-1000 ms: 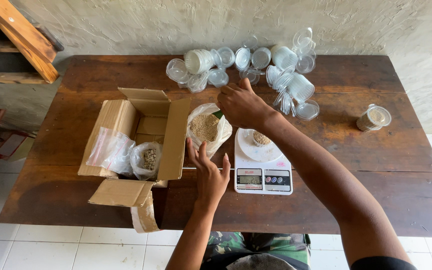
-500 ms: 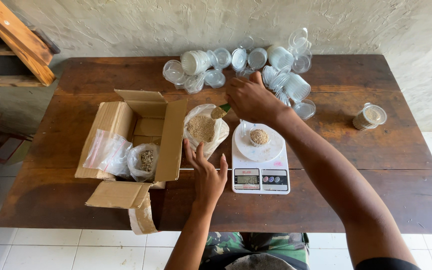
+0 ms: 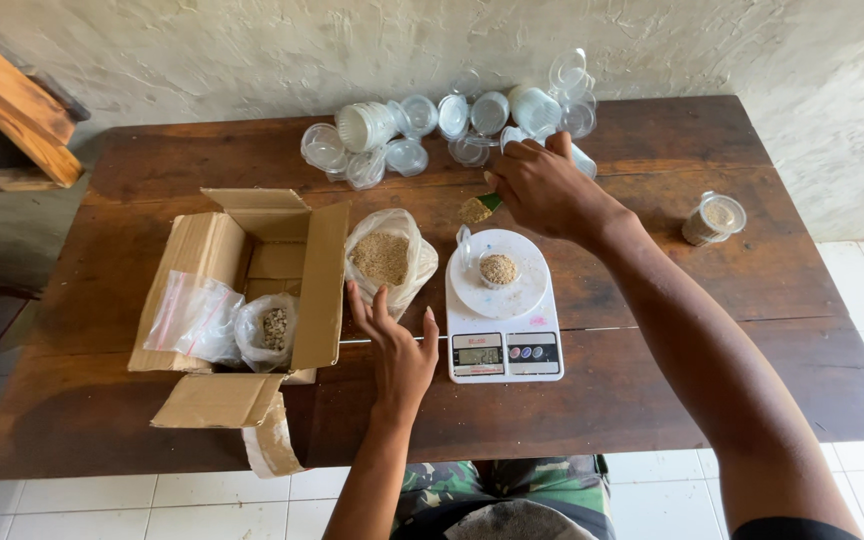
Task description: The person scoops grains from a plastic bag into small clear plastic containers placed on a digital scale. They adjust the amount until the target weight is reached, then set the filled container aside and repeat the process with a new container.
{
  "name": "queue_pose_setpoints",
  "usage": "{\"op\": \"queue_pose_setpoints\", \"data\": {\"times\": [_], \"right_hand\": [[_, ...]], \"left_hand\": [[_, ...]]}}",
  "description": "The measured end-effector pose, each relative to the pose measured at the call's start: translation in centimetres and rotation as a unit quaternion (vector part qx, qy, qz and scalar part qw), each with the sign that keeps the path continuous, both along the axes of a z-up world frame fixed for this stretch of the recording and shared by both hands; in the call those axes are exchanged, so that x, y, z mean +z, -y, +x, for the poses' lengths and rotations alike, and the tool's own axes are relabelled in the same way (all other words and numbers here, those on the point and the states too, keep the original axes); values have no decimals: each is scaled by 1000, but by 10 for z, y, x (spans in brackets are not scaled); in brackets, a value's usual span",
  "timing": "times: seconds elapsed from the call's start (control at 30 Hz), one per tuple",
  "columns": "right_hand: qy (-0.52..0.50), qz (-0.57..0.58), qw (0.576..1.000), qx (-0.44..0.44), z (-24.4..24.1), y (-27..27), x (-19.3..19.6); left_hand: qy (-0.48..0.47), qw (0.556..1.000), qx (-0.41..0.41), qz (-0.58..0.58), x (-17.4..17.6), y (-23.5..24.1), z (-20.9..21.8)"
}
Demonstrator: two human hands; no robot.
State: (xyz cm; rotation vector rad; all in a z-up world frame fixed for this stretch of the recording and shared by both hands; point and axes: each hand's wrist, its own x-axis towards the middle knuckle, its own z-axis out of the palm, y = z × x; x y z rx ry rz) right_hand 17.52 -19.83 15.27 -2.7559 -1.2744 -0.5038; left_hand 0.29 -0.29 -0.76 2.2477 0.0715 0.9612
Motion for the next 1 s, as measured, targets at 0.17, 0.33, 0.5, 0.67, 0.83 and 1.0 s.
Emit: {"op": "queue_pose_setpoints", "data": {"times": [0.17, 0.33, 0.5, 0.67, 0.83, 1.0], "right_hand": [[-2, -6, 1000, -21, -5, 22, -12], [-26, -20, 999, -42, -10, 36, -32], [-21, -46, 997, -54, -8, 44, -59], [19, -50, 998, -42, -8, 46, -79], [45, -53, 997, -34, -17, 43, -86], [108, -43, 993, -2, -22, 43, -96]], "left_hand": [[2, 1000, -5, -4, 2, 1, -1], [-8, 1000, -1, -3, -2, 1, 1], [-10, 1000, 8, -4, 1, 3, 1], [-24, 1000, 12, 12, 3, 3, 0], [-3, 1000, 11, -2, -2, 3, 3], [-5, 1000, 7, 8, -2, 3, 1]]}}
